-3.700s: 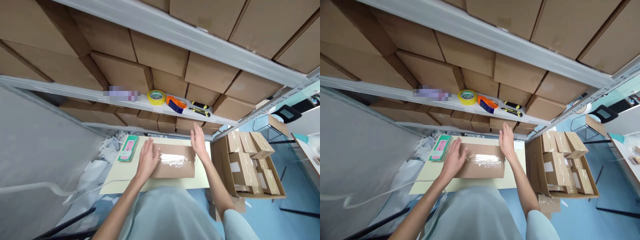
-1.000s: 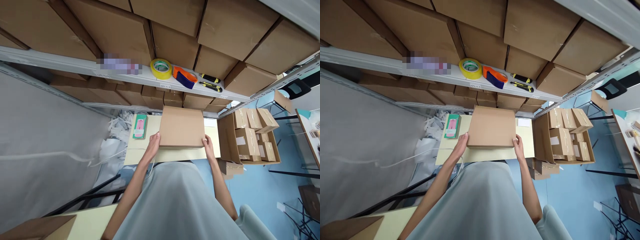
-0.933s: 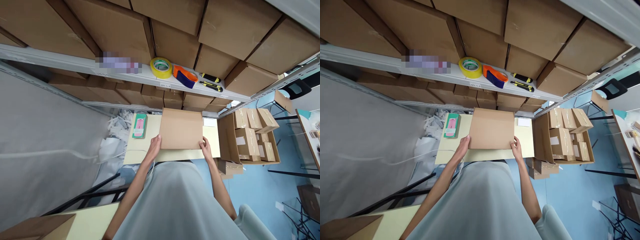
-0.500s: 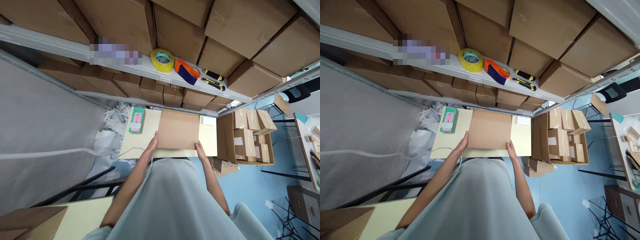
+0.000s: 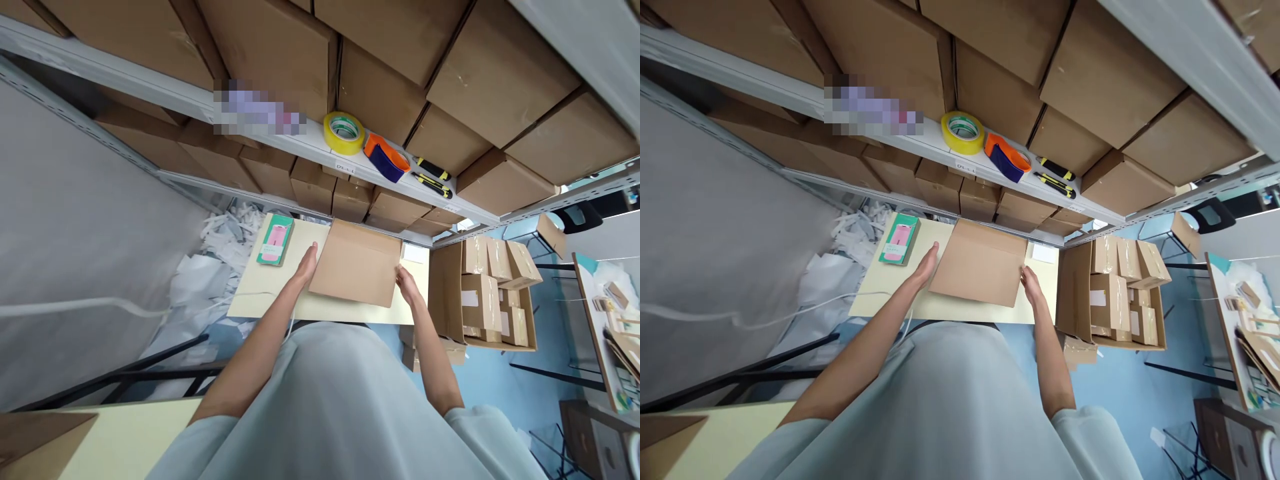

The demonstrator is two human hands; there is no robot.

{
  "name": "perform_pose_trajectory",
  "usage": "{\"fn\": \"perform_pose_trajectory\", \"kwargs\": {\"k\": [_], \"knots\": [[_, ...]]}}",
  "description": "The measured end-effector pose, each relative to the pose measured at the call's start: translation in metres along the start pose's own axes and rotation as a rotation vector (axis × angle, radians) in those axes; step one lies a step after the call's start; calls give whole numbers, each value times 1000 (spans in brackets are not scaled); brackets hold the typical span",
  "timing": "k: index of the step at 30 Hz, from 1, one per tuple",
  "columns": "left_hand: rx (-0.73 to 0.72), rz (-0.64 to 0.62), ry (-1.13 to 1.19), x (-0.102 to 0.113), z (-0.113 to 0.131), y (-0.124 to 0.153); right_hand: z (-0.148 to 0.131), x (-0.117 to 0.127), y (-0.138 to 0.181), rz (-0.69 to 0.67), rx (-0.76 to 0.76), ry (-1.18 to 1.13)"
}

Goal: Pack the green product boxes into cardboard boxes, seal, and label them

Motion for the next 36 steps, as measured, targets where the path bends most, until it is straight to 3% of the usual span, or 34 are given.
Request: {"fn": "perform_pose_trajectory", "kwargs": {"k": [4, 7, 13, 17, 22, 26, 31, 36], "knots": [[82, -10, 65, 5, 18, -25, -24, -13, -22, -56, -120, -81], [104, 7, 135, 18, 29, -24, -39, -13, -16, 0, -86, -107], [211, 77, 365, 50, 18, 12, -43, 2, 37, 9, 37, -91], [193, 68, 374, 55, 18, 44, -28, 13, 68, 182, 3, 49], [232, 122, 196, 54, 6, 68, -9, 1, 74, 216, -88, 93], [311, 110, 185, 49, -8, 73, -13, -2, 71, 193, -76, 133], [207, 201, 267, 63, -5, 72, -67, -1, 89, 366, 117, 344], [153, 350, 246, 101, -9, 73, -141, -52, 95, 310, 379, 565]]}}
Point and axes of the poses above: each hand's wrist, its own y-axis away from the middle knuckle, its own x-axis out of the back of the hand, z = x × y, the point moved 9 cm from there along -y, towards the middle knuckle, and after that the axes turned 5 degrees about -x, right-handed, at the moved point
